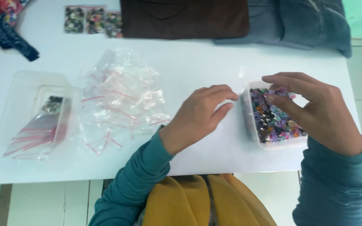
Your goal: Sorting various buttons by type and placing them into small plastic bags
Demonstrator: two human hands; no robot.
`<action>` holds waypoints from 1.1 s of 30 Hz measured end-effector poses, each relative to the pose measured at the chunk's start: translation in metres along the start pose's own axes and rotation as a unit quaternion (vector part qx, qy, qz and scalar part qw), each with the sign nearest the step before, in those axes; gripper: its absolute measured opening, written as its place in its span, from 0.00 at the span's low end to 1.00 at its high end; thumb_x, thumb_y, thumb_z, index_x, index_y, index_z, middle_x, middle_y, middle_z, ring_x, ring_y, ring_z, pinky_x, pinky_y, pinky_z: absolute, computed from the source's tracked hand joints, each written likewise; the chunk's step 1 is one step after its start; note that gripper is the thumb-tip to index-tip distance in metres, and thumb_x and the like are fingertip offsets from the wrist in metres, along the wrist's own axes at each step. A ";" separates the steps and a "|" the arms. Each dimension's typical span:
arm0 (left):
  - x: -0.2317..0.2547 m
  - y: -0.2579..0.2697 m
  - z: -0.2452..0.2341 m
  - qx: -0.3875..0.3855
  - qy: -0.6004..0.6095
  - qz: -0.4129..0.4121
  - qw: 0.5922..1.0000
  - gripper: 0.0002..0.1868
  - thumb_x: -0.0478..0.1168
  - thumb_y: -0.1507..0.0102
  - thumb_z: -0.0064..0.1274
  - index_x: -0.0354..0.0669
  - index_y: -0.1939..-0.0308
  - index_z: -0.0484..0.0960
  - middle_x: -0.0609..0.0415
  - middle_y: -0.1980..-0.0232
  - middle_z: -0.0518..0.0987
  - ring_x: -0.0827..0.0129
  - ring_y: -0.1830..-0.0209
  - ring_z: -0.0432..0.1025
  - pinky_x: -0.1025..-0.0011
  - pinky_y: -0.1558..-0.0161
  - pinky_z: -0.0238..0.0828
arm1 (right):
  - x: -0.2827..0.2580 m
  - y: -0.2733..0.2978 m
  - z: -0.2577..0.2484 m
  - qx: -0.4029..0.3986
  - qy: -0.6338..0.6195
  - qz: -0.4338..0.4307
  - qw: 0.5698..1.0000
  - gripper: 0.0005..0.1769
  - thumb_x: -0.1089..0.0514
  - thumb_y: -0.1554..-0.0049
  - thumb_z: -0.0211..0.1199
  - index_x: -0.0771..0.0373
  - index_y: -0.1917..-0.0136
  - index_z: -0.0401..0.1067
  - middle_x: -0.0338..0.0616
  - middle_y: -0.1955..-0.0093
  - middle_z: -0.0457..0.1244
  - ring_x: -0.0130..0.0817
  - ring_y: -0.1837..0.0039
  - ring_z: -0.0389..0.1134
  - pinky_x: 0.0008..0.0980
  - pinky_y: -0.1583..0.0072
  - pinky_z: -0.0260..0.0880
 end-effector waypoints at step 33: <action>-0.075 -0.080 0.252 -0.251 -0.131 -0.040 0.958 0.16 0.25 0.36 0.46 0.18 0.45 0.71 0.25 0.51 0.74 0.46 0.67 0.81 0.55 0.66 0.86 | 0.195 0.053 0.065 -0.035 0.008 0.204 0.978 0.29 0.72 0.45 0.64 0.62 0.30 0.73 0.68 0.40 0.66 0.68 0.42 0.71 0.58 0.48 0.78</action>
Point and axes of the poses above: each hand's wrist, its own y-axis away from the middle knuckle, its own z-axis out of the palm, x = y × z, the point moved 7 cm from there along -y, towards the middle knuckle
